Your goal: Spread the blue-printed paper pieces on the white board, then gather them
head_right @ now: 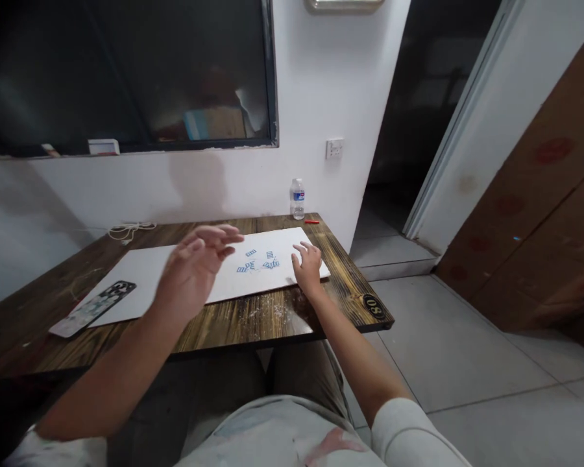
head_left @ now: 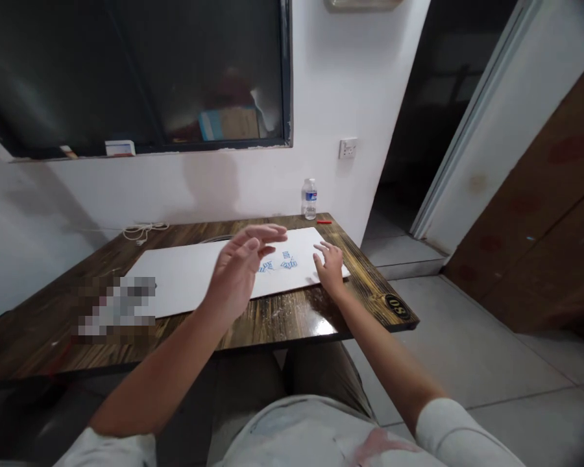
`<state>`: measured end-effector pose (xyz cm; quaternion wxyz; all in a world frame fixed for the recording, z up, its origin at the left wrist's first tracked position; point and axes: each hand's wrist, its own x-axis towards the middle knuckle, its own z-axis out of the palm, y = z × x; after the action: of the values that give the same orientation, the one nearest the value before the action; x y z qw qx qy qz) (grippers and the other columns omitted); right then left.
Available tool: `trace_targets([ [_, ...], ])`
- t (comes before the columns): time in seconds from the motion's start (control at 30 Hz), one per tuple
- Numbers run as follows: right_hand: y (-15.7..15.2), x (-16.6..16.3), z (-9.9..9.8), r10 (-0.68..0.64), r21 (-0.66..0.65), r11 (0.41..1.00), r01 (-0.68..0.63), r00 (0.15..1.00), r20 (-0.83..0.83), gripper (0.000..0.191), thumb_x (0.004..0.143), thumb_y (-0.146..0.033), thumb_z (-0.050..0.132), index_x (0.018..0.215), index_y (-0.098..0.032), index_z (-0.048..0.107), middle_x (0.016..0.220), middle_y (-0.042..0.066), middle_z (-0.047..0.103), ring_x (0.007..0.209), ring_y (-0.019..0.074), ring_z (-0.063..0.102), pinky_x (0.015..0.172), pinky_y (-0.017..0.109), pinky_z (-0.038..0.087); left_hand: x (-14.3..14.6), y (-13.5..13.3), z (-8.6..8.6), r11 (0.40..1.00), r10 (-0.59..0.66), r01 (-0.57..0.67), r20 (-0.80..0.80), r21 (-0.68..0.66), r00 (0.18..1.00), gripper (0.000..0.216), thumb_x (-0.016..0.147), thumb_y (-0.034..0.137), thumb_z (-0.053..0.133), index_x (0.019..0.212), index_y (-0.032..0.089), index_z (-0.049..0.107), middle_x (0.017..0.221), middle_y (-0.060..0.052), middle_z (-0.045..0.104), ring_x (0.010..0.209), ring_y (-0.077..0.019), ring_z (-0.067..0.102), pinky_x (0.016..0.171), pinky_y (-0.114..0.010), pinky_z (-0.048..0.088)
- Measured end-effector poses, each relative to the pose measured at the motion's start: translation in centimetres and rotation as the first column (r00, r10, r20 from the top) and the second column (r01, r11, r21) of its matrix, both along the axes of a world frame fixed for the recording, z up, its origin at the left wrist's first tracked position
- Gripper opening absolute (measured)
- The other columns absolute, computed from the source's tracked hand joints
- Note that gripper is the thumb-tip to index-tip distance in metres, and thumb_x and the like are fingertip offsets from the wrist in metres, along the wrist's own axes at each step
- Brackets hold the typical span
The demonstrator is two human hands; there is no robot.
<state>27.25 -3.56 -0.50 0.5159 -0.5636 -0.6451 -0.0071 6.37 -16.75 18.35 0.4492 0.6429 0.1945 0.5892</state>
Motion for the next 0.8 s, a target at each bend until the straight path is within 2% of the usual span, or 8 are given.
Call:
trace_targets([
  [0.17,-0.9,0.6,-1.0,0.012,-0.022,1.000,-0.012,1.000,-0.017,0.028,0.092,-0.031,0.046,0.101,-0.020,0.071,0.114,0.010,0.064,0.112,0.0273,0.048,0.099,0.042,0.034,-0.6,-4.4,4.7,0.968,0.043,-0.068,0.105,0.241,0.994,0.025,0.096,0.040,0.047,0.099,0.025,0.068,0.106,0.000,0.067,0.105,-0.0213,0.065,0.087,-0.035,0.049],
  [0.27,-1.1,0.8,-1.1,0.093,-0.048,0.994,-0.094,0.995,-0.019,0.028,0.092,-0.027,0.044,0.095,-0.019,0.071,0.100,0.010,0.069,0.101,0.0249,0.055,0.096,0.039,0.037,-0.4,-5.5,4.7,0.963,0.002,-0.004,0.007,0.270,1.000,0.037,0.097,0.045,0.046,0.079,0.023,0.069,0.080,-0.001,0.067,0.090,-0.0217,0.069,0.081,-0.037,0.052],
  [0.33,-1.1,0.9,-1.1,0.134,-0.079,0.988,-0.135,0.991,-0.009,0.028,0.092,-0.027,0.045,0.094,-0.019,0.072,0.097,0.010,0.071,0.097,0.0247,0.057,0.093,0.037,0.039,0.0,-4.6,3.0,0.978,-0.067,0.098,-0.170,0.183,0.983,0.040,0.093,0.049,0.052,0.068,0.022,0.068,0.068,-0.003,0.066,0.077,-0.0213,0.068,0.072,-0.036,0.053],
  [0.43,-1.0,0.7,-1.0,0.174,-0.151,0.974,-0.169,0.985,0.017,0.026,0.092,-0.025,0.048,0.095,-0.019,0.073,0.097,0.009,0.072,0.097,0.0246,0.058,0.091,0.036,0.040,0.7,-0.5,-1.4,0.989,-0.145,0.137,-0.452,-0.049,0.880,0.038,0.092,0.048,0.052,0.073,0.019,0.071,0.072,-0.005,0.071,0.071,-0.0178,0.067,0.067,-0.031,0.052],
  [0.5,-0.8,0.4,-1.0,0.198,-0.212,0.960,-0.185,0.979,0.042,0.024,0.091,-0.024,0.050,0.095,-0.020,0.073,0.098,0.007,0.073,0.096,0.0239,0.059,0.089,0.036,0.041,0.8,3.4,-4.8,0.986,-0.124,0.041,-0.560,-0.159,0.819,0.036,0.090,0.046,0.053,0.079,0.018,0.071,0.073,-0.005,0.072,0.069,-0.0166,0.067,0.068,-0.029,0.052],
  [0.57,-0.5,0.1,-0.9,0.222,-0.258,0.946,-0.197,0.973,0.071,0.022,0.091,-0.023,0.052,0.096,-0.021,0.073,0.098,0.006,0.073,0.096,0.0232,0.059,0.089,0.035,0.042,0.4,7.5,-8.0,0.972,-0.036,-0.129,-0.664,-0.197,0.747,0.031,0.088,0.042,0.054,0.081,0.017,0.071,0.076,-0.005,0.073,0.071,-0.0174,0.068,0.071,-0.030,0.052],
  [0.67,0.2,-0.5,-0.5,0.245,-0.301,0.931,-0.205,0.964,0.103,0.020,0.091,-0.023,0.054,0.097,-0.021,0.073,0.100,0.005,0.074,0.098,0.0227,0.060,0.091,0.035,0.043,-0.5,12.5,-11.7,0.932,0.208,-0.363,-0.812,-0.005,0.545,0.020,0.084,0.034,0.059,0.085,0.018,0.072,0.090,-0.005,0.074,0.087,-0.0211,0.067,0.081,-0.032,0.050],
  [0.8,2.0,-1.5,0.8,0.308,-0.380,0.893,-0.241,0.943,0.126,0.021,0.089,-0.023,0.060,0.106,-0.022,0.072,0.112,0.003,0.072,0.108,0.0223,0.059,0.095,0.034,0.042,-1.1,15.9,-14.3,0.886,0.359,-0.399,-0.893,0.235,0.271,0.025,0.082,0.025,0.062,0.104,0.020,0.072,0.117,-0.007,0.070,0.111,-0.0267,0.060,0.095,-0.036,0.045],
])
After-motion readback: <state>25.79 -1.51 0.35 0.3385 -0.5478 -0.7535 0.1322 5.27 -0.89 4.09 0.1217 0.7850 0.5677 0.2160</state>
